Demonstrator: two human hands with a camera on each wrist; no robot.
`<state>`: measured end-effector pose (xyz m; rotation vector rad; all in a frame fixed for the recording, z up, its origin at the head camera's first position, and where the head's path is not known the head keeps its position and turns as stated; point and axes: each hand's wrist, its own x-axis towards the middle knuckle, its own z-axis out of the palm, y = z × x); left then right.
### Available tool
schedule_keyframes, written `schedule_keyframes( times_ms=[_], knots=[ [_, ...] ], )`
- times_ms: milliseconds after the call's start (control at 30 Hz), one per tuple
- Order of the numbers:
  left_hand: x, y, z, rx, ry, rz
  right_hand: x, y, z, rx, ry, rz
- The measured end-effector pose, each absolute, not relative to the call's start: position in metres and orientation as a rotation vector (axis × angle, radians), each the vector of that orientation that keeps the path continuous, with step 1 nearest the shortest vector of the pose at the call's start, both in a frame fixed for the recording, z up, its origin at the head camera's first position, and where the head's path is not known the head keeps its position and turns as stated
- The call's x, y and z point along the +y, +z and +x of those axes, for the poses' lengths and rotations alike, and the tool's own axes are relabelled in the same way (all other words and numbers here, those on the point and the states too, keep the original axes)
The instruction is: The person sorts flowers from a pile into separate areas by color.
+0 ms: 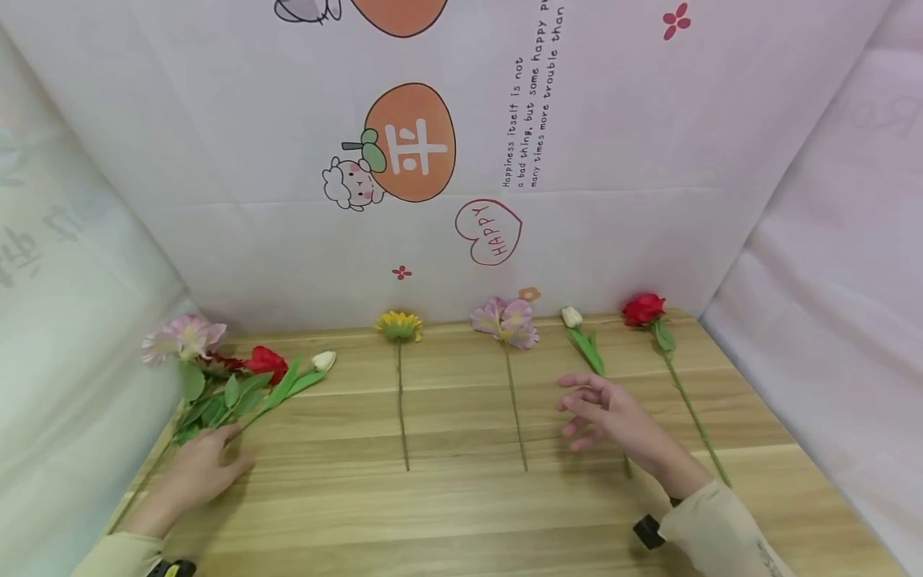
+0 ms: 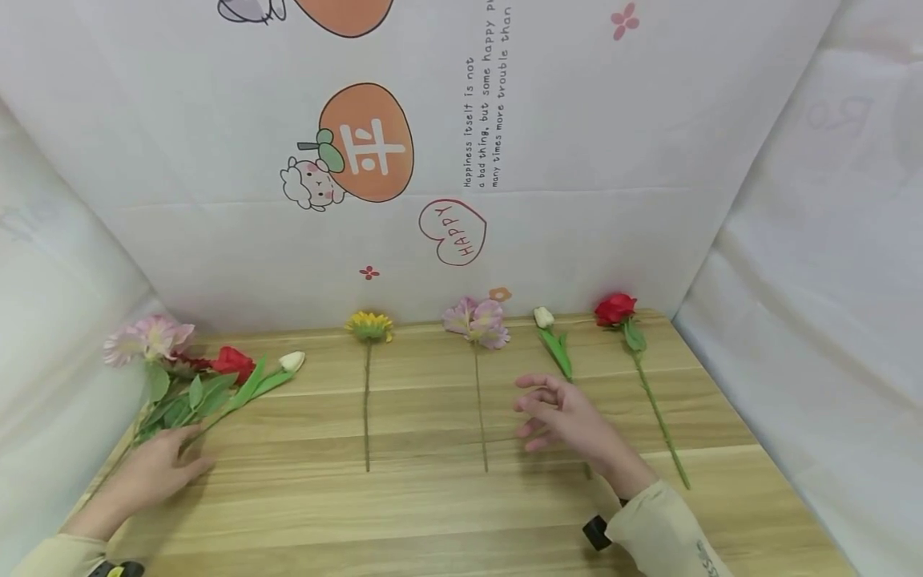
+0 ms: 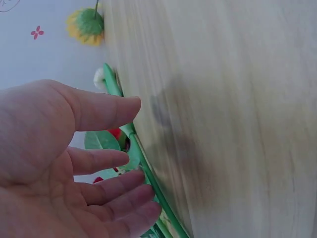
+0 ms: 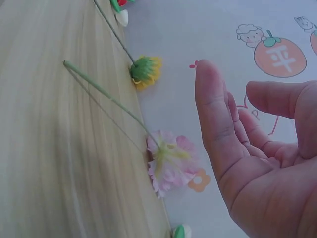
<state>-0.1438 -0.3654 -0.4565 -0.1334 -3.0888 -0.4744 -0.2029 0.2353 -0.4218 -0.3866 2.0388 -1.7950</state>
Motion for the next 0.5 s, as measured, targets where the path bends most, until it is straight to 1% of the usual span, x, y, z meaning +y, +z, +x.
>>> schedule_keyframes(
  times_ms=[233, 500],
  knots=[
    [-0.374, -0.452, -0.152, -3.213, -0.475, -0.089, 0.242, -0.425, -0.203, 2.022, -1.785, -0.366],
    [-0.378, -0.445, -0.163, -3.298, -0.52, -0.11, 0.244, -0.425, -0.204, 2.022, -1.785, -0.397]
  ],
)
